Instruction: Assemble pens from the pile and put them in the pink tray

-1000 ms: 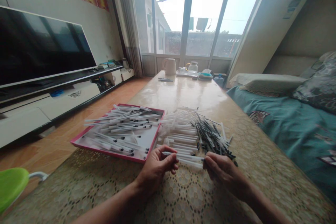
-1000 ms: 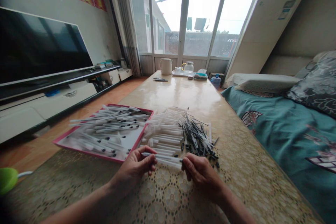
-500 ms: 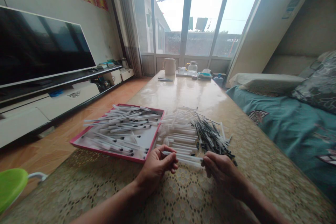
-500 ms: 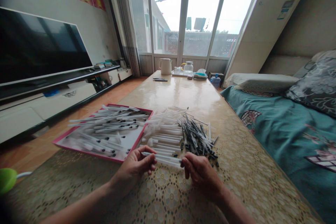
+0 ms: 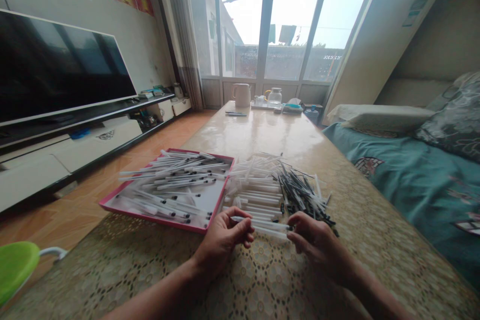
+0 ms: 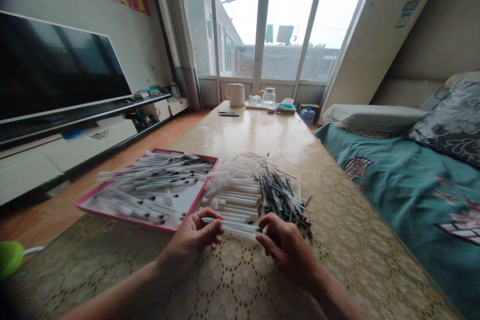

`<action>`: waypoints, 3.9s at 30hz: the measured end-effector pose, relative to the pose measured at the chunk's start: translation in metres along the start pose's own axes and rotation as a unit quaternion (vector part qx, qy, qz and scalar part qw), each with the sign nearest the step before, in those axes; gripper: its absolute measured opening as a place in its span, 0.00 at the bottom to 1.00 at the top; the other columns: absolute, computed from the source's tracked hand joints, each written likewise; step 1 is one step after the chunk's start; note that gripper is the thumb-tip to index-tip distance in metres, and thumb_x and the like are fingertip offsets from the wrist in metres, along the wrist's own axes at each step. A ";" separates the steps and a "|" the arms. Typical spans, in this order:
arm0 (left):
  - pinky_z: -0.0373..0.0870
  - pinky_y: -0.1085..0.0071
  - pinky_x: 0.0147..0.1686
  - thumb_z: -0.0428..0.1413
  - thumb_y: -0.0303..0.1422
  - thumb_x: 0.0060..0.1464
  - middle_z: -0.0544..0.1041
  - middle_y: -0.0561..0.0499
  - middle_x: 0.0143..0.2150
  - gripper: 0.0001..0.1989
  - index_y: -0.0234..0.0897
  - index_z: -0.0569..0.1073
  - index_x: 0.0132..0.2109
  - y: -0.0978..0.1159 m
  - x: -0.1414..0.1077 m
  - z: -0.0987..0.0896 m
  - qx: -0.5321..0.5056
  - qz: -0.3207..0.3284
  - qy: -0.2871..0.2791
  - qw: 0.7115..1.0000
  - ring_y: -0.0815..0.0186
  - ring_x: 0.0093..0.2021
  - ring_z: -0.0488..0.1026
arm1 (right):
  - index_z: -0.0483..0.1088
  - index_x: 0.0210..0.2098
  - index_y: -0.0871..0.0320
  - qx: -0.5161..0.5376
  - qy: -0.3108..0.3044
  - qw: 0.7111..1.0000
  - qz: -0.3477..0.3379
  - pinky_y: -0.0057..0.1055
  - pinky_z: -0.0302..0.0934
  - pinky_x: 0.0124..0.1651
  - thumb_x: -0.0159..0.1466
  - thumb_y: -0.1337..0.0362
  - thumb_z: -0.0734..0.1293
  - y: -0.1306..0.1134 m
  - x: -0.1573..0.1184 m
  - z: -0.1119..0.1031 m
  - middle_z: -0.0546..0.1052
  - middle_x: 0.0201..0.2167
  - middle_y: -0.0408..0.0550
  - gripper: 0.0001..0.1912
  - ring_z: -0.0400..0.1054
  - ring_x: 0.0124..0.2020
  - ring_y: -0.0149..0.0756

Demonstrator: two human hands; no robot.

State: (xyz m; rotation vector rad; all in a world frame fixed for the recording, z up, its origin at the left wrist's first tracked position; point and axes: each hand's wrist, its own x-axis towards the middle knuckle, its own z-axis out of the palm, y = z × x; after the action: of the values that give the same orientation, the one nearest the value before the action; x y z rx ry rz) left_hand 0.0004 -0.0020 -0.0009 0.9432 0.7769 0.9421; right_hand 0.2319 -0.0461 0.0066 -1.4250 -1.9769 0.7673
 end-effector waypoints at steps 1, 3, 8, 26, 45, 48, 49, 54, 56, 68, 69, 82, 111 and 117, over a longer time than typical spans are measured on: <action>0.65 0.78 0.20 0.65 0.37 0.44 0.75 0.52 0.23 0.17 0.31 0.68 0.34 0.000 0.000 0.000 -0.001 0.000 -0.001 1.000 0.72 0.22 0.70 | 0.65 0.33 0.57 -0.004 -0.003 1.000 -0.002 0.23 0.54 0.25 0.67 0.58 0.57 0.000 0.000 0.000 0.69 0.18 0.38 0.11 0.62 0.19 0.28; 0.65 0.78 0.20 0.66 0.37 0.43 0.75 0.52 0.23 0.17 0.31 0.68 0.34 -0.001 0.000 0.000 -0.003 -0.003 -0.002 1.000 0.72 0.22 0.71 | 0.64 0.27 0.57 -0.014 -0.002 1.000 -0.008 0.23 0.54 0.26 0.68 0.57 0.53 0.000 0.000 0.000 0.69 0.17 0.40 0.17 0.63 0.19 0.28; 0.65 0.78 0.21 0.65 0.37 0.44 0.75 0.52 0.23 0.17 0.31 0.68 0.34 -0.001 0.000 0.000 -0.001 0.000 -0.005 1.000 0.72 0.22 0.71 | 0.64 0.35 0.57 0.002 0.003 1.000 0.000 0.22 0.54 0.24 0.67 0.57 0.57 0.000 0.000 0.001 0.68 0.17 0.37 0.11 0.62 0.19 0.28; 0.65 0.78 0.20 0.66 0.38 0.42 0.76 0.51 0.24 0.18 0.32 0.69 0.34 0.001 0.002 0.002 0.000 -0.004 0.004 1.000 0.71 0.22 0.71 | 0.64 0.30 0.57 -0.009 0.006 1.000 -0.004 0.22 0.54 0.24 0.68 0.56 0.53 0.003 0.000 0.003 0.68 0.15 0.38 0.16 0.62 0.17 0.27; 0.64 0.79 0.21 0.65 0.36 0.44 0.75 0.53 0.24 0.15 0.32 0.69 0.34 -0.001 0.001 0.000 -0.031 -0.003 0.014 0.999 0.73 0.22 0.71 | 0.66 0.41 0.58 -0.020 0.064 0.997 0.028 0.27 0.59 0.28 0.66 0.57 0.57 0.010 0.002 -0.005 0.70 0.21 0.40 0.12 0.66 0.22 0.32; 0.64 0.79 0.21 0.65 0.37 0.44 0.75 0.53 0.24 0.16 0.32 0.69 0.34 0.000 0.001 0.001 -0.024 -0.006 0.017 1.000 0.73 0.23 0.71 | 0.67 0.41 0.59 -0.006 0.075 0.997 0.022 0.26 0.59 0.28 0.66 0.57 0.57 0.009 0.002 -0.003 0.72 0.22 0.42 0.13 0.66 0.22 0.31; 0.64 0.79 0.21 0.65 0.37 0.44 0.75 0.53 0.24 0.16 0.32 0.69 0.34 0.000 0.001 0.001 -0.020 -0.006 0.017 1.000 0.73 0.22 0.71 | 0.67 0.38 0.58 0.006 0.069 0.997 0.020 0.25 0.58 0.27 0.67 0.57 0.56 0.007 0.002 -0.002 0.72 0.22 0.42 0.13 0.65 0.21 0.30; 0.64 0.79 0.21 0.65 0.37 0.44 0.75 0.52 0.23 0.16 0.32 0.69 0.34 -0.001 0.002 0.000 -0.010 0.000 0.008 1.000 0.72 0.22 0.70 | 0.65 0.32 0.58 0.039 0.029 0.999 -0.001 0.23 0.55 0.23 0.67 0.55 0.56 -0.004 0.000 0.000 0.70 0.20 0.40 0.15 0.61 0.18 0.27; 0.64 0.79 0.21 0.65 0.37 0.44 0.75 0.52 0.23 0.16 0.32 0.69 0.34 -0.001 0.001 0.000 -0.011 -0.003 0.006 1.000 0.72 0.22 0.70 | 0.64 0.30 0.58 0.037 0.031 0.999 -0.007 0.23 0.54 0.23 0.67 0.55 0.56 -0.004 0.000 0.001 0.69 0.20 0.39 0.16 0.59 0.18 0.26; 0.64 0.78 0.21 0.66 0.38 0.42 0.75 0.52 0.23 0.17 0.33 0.69 0.33 0.000 0.001 0.001 -0.015 -0.005 0.009 1.000 0.71 0.22 0.71 | 0.64 0.31 0.57 0.078 0.039 0.996 0.021 0.24 0.56 0.24 0.66 0.54 0.58 -0.004 0.000 -0.002 0.69 0.22 0.40 0.14 0.61 0.20 0.28; 0.64 0.78 0.21 0.66 0.38 0.42 0.75 0.52 0.23 0.16 0.33 0.70 0.33 0.000 0.001 0.001 -0.020 -0.006 0.010 1.000 0.71 0.22 0.71 | 0.63 0.31 0.57 0.095 0.040 0.994 0.025 0.24 0.57 0.24 0.66 0.54 0.58 -0.005 0.000 -0.003 0.69 0.22 0.40 0.14 0.61 0.20 0.28; 0.69 0.78 0.25 0.65 0.32 0.44 0.76 0.52 0.27 0.15 0.35 0.67 0.35 0.004 0.001 0.003 -0.098 0.009 0.055 0.994 0.71 0.24 0.73 | 0.62 0.30 0.57 0.190 0.426 0.876 0.121 0.24 0.53 0.16 0.57 0.58 0.64 0.036 -0.002 -0.038 0.65 0.16 0.37 0.09 0.56 0.14 0.27; 0.64 0.69 0.32 0.54 0.27 0.52 0.76 0.49 0.30 0.06 0.38 0.75 0.37 0.103 -0.021 -0.029 0.630 0.187 -0.088 0.748 0.62 0.31 0.71 | 0.67 0.40 0.58 -0.078 0.349 0.917 0.174 0.29 0.61 0.24 0.59 0.50 0.59 0.036 0.002 -0.016 0.75 0.21 0.46 0.19 0.71 0.22 0.39; 0.64 0.65 0.42 0.52 0.25 0.49 0.75 0.44 0.37 0.06 0.35 0.72 0.35 0.124 0.024 -0.122 0.782 0.115 0.115 0.601 0.56 0.41 0.71 | 0.67 0.41 0.59 -0.062 0.339 0.925 0.163 0.30 0.63 0.26 0.59 0.49 0.59 0.042 0.001 -0.015 0.77 0.23 0.48 0.21 0.72 0.24 0.40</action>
State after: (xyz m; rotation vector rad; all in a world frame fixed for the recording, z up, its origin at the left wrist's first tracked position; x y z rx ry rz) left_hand -0.1341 0.0919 0.0605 2.5269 1.8050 0.3537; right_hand 0.2694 -0.0319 -0.0141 -1.8133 -1.2869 0.2147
